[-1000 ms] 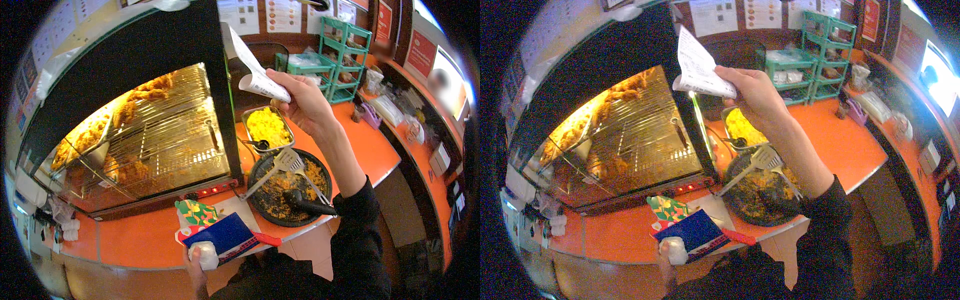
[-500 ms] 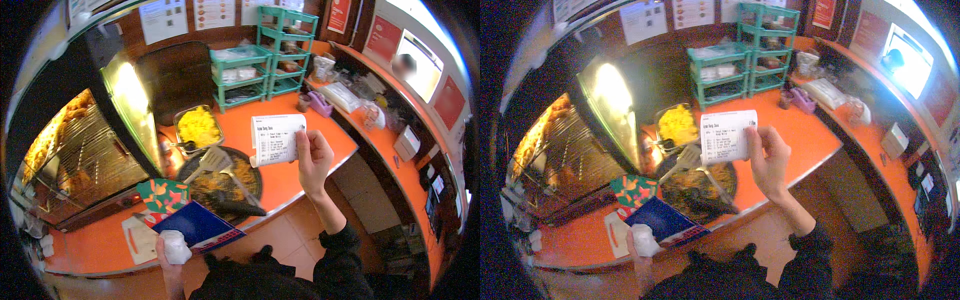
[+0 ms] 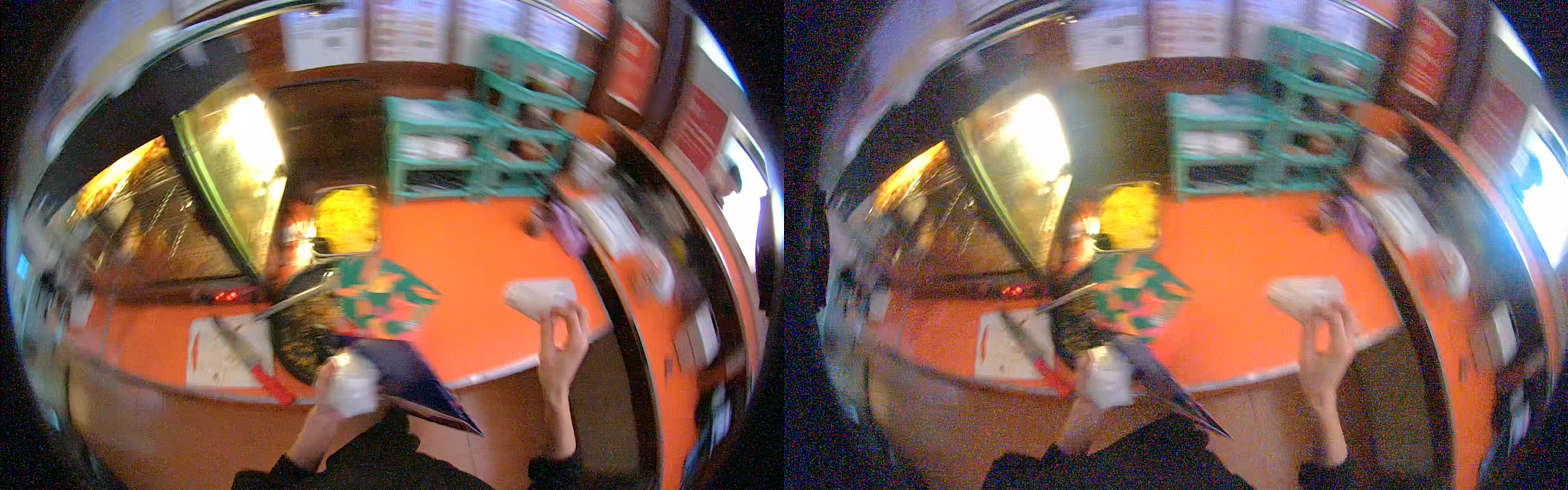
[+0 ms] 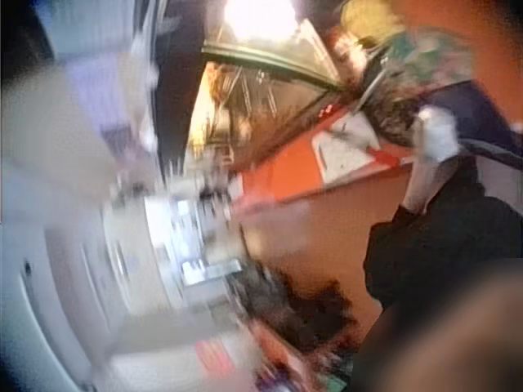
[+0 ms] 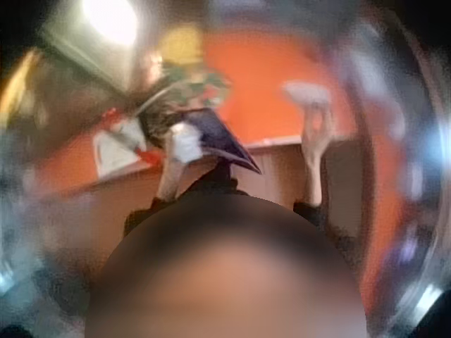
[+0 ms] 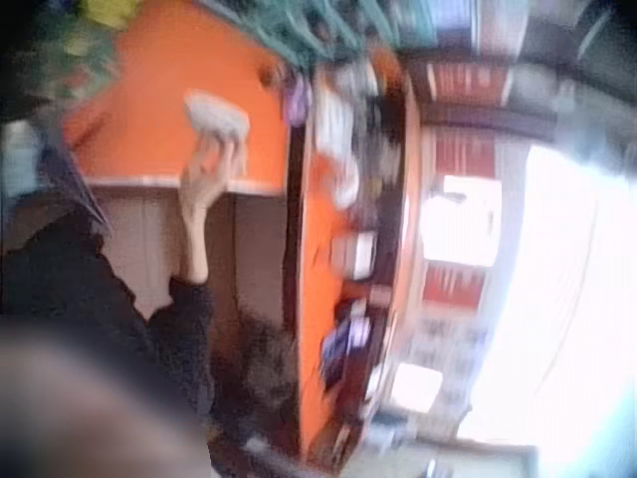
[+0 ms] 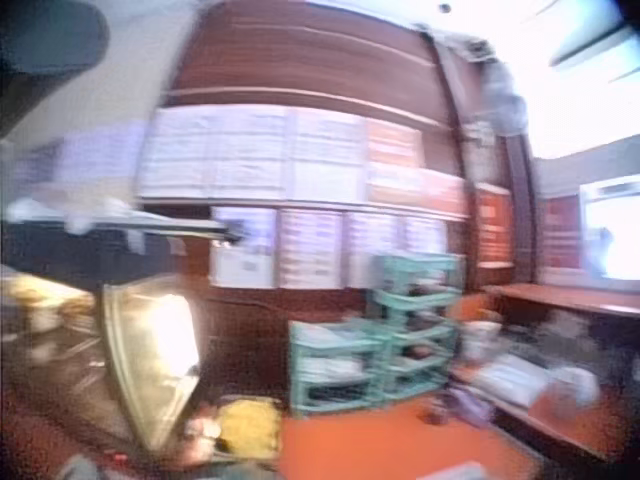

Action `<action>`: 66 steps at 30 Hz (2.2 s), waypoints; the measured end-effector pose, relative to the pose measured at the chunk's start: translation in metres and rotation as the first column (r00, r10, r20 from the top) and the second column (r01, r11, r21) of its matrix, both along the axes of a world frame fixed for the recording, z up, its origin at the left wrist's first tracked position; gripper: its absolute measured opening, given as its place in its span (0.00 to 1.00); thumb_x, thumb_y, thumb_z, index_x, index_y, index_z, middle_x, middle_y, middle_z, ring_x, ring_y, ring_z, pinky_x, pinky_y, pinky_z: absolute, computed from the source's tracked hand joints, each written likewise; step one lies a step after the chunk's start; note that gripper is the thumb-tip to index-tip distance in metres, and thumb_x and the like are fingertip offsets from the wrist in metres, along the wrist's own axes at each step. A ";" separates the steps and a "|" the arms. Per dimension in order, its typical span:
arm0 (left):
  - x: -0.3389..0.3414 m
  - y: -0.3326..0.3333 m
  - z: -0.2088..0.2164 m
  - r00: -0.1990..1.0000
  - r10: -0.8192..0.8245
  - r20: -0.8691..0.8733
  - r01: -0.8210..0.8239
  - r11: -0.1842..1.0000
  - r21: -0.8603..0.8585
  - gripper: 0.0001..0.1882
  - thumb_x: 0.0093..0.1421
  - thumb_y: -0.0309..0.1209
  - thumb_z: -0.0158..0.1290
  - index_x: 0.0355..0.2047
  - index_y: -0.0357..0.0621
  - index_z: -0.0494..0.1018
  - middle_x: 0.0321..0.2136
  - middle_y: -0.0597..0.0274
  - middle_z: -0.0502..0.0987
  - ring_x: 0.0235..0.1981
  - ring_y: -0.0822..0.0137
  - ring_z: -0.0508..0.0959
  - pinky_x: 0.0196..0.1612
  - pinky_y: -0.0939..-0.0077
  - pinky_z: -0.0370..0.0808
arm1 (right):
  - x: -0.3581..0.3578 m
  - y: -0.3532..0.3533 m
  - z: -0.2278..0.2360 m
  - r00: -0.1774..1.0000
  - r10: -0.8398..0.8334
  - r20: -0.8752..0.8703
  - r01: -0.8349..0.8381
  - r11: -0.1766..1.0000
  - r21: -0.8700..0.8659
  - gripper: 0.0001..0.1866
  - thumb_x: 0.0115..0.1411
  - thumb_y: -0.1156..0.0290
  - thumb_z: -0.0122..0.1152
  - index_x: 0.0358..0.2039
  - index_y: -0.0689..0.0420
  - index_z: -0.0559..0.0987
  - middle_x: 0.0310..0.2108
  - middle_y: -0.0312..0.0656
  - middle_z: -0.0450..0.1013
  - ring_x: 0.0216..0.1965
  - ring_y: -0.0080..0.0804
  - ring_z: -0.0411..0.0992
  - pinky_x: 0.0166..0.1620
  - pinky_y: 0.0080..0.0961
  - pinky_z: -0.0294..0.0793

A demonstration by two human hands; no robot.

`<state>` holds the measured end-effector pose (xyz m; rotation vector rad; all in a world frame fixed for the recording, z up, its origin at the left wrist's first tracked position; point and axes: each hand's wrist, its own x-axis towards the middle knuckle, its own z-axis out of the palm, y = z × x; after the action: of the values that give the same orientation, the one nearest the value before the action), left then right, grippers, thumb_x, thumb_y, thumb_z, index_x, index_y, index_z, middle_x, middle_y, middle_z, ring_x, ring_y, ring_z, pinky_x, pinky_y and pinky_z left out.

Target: The person scoops a green mixture into a small container, wraps it in paper, and places it in a bento box. They then cut fried chicken and add it to the box, followed by a small drink pouch and a scoop of yellow food. The person closes the bento box and places it on the counter.

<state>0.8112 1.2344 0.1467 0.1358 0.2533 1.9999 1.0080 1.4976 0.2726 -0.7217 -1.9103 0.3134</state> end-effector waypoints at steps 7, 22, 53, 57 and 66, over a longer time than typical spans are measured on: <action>0.013 0.062 -0.014 0.990 0.094 0.105 -0.099 0.994 0.047 0.25 0.58 0.47 0.45 0.48 0.41 0.64 0.40 0.47 0.73 0.36 0.52 0.77 0.38 0.55 0.76 | -0.053 0.067 -0.026 0.872 0.120 0.475 -0.146 0.989 0.019 0.06 0.49 0.74 0.60 0.28 0.57 0.72 0.35 0.40 0.68 0.40 0.38 0.64 0.44 0.35 0.60; 0.002 0.101 -0.057 0.748 0.626 -0.221 -0.662 0.724 -0.193 0.25 0.60 0.49 0.39 0.47 0.41 0.64 0.37 0.50 0.74 0.29 0.55 0.78 0.30 0.60 0.77 | -0.107 0.194 -0.160 0.715 0.624 -0.316 -0.512 0.159 -0.844 0.21 0.53 0.77 0.46 0.49 0.60 0.70 0.31 0.35 0.67 0.26 0.23 0.62 0.35 0.21 0.68; 0.010 0.349 -0.067 0.660 0.314 -0.683 -0.752 0.275 -0.600 0.44 0.53 0.33 0.57 0.62 0.36 0.42 0.39 0.53 0.73 0.36 0.69 0.75 0.37 0.78 0.73 | -0.024 0.227 -0.275 0.601 0.793 -0.099 -0.520 0.294 -0.802 0.29 0.54 0.75 0.58 0.55 0.62 0.60 0.56 0.47 0.54 0.39 0.33 0.71 0.38 0.23 0.75; 0.017 0.346 -0.084 0.641 0.254 -0.725 -0.765 0.125 -0.632 0.38 0.54 0.31 0.55 0.59 0.34 0.49 0.40 0.53 0.73 0.37 0.69 0.74 0.39 0.77 0.73 | -0.036 0.235 -0.264 0.619 0.781 0.086 -0.486 0.467 -0.739 0.28 0.54 0.75 0.57 0.55 0.62 0.61 0.55 0.48 0.56 0.47 0.36 0.66 0.44 0.27 0.71; 0.059 0.353 -0.058 0.549 0.212 -0.808 -0.826 0.282 -0.487 0.26 0.62 0.35 0.44 0.58 0.40 0.55 0.51 0.52 0.65 0.47 0.64 0.69 0.48 0.73 0.67 | -0.082 0.236 -0.180 0.303 0.857 -0.416 -0.539 -0.206 -0.817 0.37 0.49 0.72 0.63 0.57 0.58 0.55 0.50 0.45 0.63 0.49 0.37 0.65 0.49 0.34 0.66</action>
<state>0.8703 1.5874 0.0891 0.0384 2.0015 2.1863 0.9262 1.7338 0.0925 -0.0636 -2.1453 2.4008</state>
